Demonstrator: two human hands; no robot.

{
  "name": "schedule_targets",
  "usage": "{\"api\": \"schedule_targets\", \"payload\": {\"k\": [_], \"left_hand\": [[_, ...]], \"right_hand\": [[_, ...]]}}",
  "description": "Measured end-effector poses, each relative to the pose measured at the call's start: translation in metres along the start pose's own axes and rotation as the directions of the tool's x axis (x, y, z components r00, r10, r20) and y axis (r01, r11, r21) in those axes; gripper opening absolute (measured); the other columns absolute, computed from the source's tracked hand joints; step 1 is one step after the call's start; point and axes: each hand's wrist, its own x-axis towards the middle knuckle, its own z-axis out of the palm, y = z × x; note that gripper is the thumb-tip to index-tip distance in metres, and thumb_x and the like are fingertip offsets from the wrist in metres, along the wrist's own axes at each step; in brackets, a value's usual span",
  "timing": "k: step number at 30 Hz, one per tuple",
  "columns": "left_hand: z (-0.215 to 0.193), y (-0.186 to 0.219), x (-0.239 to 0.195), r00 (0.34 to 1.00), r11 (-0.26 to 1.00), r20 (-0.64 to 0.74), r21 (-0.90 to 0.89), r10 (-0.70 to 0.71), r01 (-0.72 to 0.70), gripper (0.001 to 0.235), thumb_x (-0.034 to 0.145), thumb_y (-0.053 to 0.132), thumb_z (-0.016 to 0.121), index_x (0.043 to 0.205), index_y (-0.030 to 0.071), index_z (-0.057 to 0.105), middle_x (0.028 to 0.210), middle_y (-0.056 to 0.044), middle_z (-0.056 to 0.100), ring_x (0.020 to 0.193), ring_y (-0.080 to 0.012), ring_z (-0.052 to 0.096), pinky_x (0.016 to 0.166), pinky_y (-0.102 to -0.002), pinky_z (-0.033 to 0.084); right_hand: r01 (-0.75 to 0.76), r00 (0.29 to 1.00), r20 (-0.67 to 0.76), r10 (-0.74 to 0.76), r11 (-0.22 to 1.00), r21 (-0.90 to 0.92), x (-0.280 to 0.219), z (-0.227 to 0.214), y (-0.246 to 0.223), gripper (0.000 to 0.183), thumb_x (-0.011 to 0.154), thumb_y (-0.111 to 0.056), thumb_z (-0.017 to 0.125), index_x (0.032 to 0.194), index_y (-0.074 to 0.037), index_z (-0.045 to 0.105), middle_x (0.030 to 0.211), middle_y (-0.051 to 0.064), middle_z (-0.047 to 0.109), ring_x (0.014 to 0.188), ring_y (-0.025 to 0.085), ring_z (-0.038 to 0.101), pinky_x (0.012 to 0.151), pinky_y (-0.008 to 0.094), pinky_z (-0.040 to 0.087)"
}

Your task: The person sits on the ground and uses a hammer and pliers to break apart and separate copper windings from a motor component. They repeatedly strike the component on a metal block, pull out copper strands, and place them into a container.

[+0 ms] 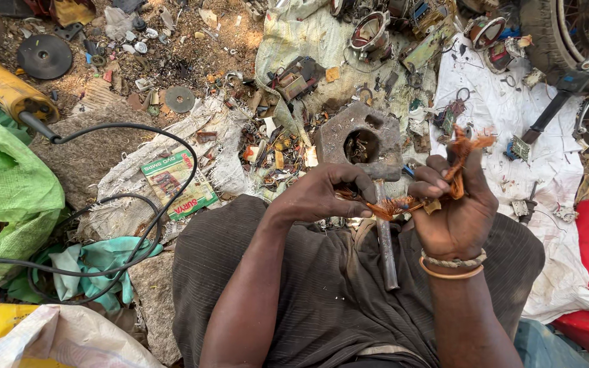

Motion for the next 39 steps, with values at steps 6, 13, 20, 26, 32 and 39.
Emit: {"api": "schedule_targets", "payload": {"k": [6, 13, 20, 26, 32, 39], "left_hand": [[-0.002, 0.010, -0.002, 0.980, 0.971, -0.096, 0.182, 0.176, -0.157, 0.016, 0.081, 0.007, 0.080, 0.093, 0.012, 0.072, 0.103, 0.000, 0.072, 0.102, -0.0149, 0.070, 0.096, -0.036, 0.061], [-0.002, 0.015, -0.006, 0.961, 0.962, -0.174, 0.206, 0.215, -0.178, 0.013, 0.084, 0.005, 0.080, 0.087, 0.013, 0.071, 0.107, -0.001, 0.072, 0.106, -0.0153, 0.072, 0.095, -0.034, 0.066], [-0.005, 0.018, -0.006, 0.953, 0.955, -0.198, 0.235, 0.229, -0.181, 0.015, 0.086, 0.004, 0.081, 0.088, 0.013, 0.069, 0.111, 0.000, 0.071, 0.109, -0.0158, 0.072, 0.096, -0.033, 0.066], [-0.007, 0.025, -0.006, 0.974, 0.965, -0.194, 0.255, 0.115, -0.063, 0.040, 0.083, 0.025, 0.080, 0.118, 0.010, 0.067, 0.126, -0.006, 0.068, 0.120, -0.0232, 0.066, 0.105, -0.044, 0.057], [-0.007, 0.020, -0.009, 0.984, 0.964, -0.180, 0.264, 0.010, 0.038, 0.043, 0.088, 0.033, 0.081, 0.124, 0.010, 0.072, 0.119, -0.009, 0.076, 0.113, -0.0230, 0.073, 0.101, -0.043, 0.059], [-0.006, 0.008, -0.004, 0.933, 0.958, -0.346, 0.217, -0.103, 0.186, 0.036, 0.083, 0.033, 0.086, 0.110, 0.012, 0.075, 0.106, -0.006, 0.079, 0.101, -0.0184, 0.078, 0.093, -0.040, 0.066]], "right_hand": [[0.033, 0.988, 0.152, -0.029, 0.999, -0.027, -0.006, -0.010, 0.000, 0.049, 0.105, -0.052, 0.066, 0.119, -0.005, 0.069, 0.078, -0.001, 0.049, 0.073, 0.009, 0.054, 0.080, 0.025, 0.051], [0.191, 0.971, 0.230, -0.061, 0.773, -0.605, -0.013, 0.005, 0.012, 0.033, 0.090, -0.012, 0.083, 0.118, -0.006, 0.067, 0.115, 0.005, 0.068, 0.116, 0.020, 0.070, 0.099, 0.045, 0.062], [-0.052, 0.998, -0.056, -0.008, 0.273, -0.961, -0.023, 0.016, 0.024, 0.052, 0.075, -0.001, 0.086, 0.124, 0.000, 0.069, 0.118, 0.014, 0.074, 0.104, 0.016, 0.070, 0.087, 0.028, 0.059], [0.025, 0.995, -0.024, -0.099, 0.468, -0.883, -0.020, 0.005, 0.031, 0.037, 0.083, 0.004, 0.080, 0.118, 0.003, 0.070, 0.120, 0.012, 0.073, 0.106, 0.016, 0.072, 0.087, 0.028, 0.062], [0.007, 0.997, -0.050, -0.055, 0.742, -0.670, -0.013, -0.013, 0.028, 0.045, 0.085, 0.009, 0.077, 0.128, 0.003, 0.066, 0.122, 0.017, 0.071, 0.114, 0.024, 0.070, 0.096, 0.035, 0.061], [0.158, 0.959, -0.103, -0.264, 0.800, -0.579, 0.001, -0.016, 0.012, 0.080, 0.080, -0.001, 0.080, 0.152, -0.009, 0.044, 0.143, 0.017, 0.057, 0.131, 0.031, 0.060, 0.111, 0.049, 0.055]]}}
